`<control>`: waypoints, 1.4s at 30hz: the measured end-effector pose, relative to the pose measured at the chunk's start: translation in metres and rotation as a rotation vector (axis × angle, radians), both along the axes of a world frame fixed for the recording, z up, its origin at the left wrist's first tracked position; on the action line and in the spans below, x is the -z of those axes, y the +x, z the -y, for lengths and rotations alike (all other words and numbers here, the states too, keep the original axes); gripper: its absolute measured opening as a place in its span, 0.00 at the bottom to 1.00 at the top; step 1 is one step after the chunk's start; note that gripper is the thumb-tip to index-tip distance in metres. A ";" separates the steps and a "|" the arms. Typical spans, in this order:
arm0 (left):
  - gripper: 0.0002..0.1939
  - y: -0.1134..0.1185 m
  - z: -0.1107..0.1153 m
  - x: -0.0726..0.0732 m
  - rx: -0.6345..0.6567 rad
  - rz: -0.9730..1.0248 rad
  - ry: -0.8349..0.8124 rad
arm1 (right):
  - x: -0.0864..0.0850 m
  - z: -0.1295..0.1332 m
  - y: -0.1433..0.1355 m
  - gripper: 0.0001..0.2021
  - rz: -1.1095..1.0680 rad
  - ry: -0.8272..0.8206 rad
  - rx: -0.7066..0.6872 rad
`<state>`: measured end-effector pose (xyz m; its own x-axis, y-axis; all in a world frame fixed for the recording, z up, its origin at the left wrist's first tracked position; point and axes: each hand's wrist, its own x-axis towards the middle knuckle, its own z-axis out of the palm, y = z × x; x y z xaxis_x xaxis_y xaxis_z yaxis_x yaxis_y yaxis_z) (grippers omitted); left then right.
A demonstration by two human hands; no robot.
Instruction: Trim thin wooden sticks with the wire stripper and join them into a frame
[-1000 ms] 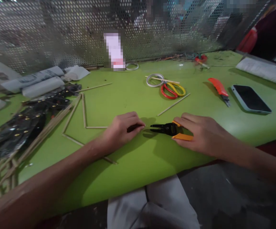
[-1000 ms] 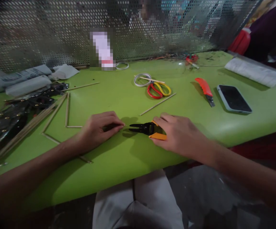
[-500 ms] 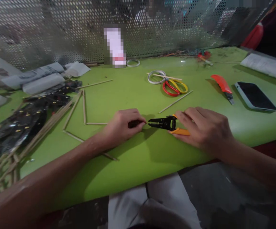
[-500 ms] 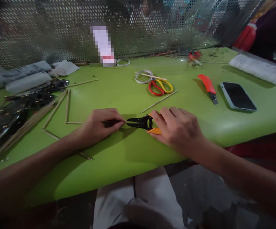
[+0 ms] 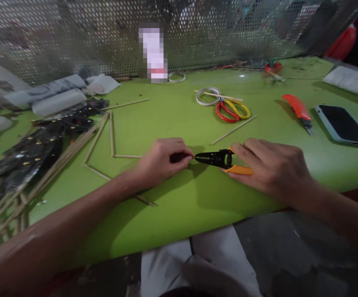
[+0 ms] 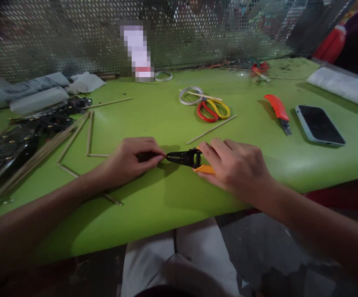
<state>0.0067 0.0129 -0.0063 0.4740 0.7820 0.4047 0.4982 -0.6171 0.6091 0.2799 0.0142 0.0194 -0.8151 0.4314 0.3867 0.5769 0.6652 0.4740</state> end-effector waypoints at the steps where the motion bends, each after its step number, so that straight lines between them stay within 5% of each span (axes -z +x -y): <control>1: 0.05 0.000 0.000 0.000 0.001 0.002 0.000 | 0.000 0.000 0.000 0.19 0.004 0.000 0.002; 19: 0.05 -0.001 0.002 -0.004 -0.034 -0.027 -0.059 | -0.001 -0.004 0.002 0.22 -0.077 -0.111 -0.026; 26: 0.06 -0.001 -0.002 -0.010 0.104 -0.218 -0.048 | 0.013 -0.008 0.012 0.24 -0.298 -0.468 0.026; 42: 0.11 0.012 -0.002 -0.026 0.111 -0.632 -0.161 | 0.018 -0.005 0.012 0.24 -0.352 -0.453 0.079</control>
<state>0.0183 0.0146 0.0200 0.6633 0.7422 -0.0954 0.7285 -0.6113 0.3092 0.2921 0.0194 0.0012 -0.6292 0.6717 0.3910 0.7046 0.7053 -0.0779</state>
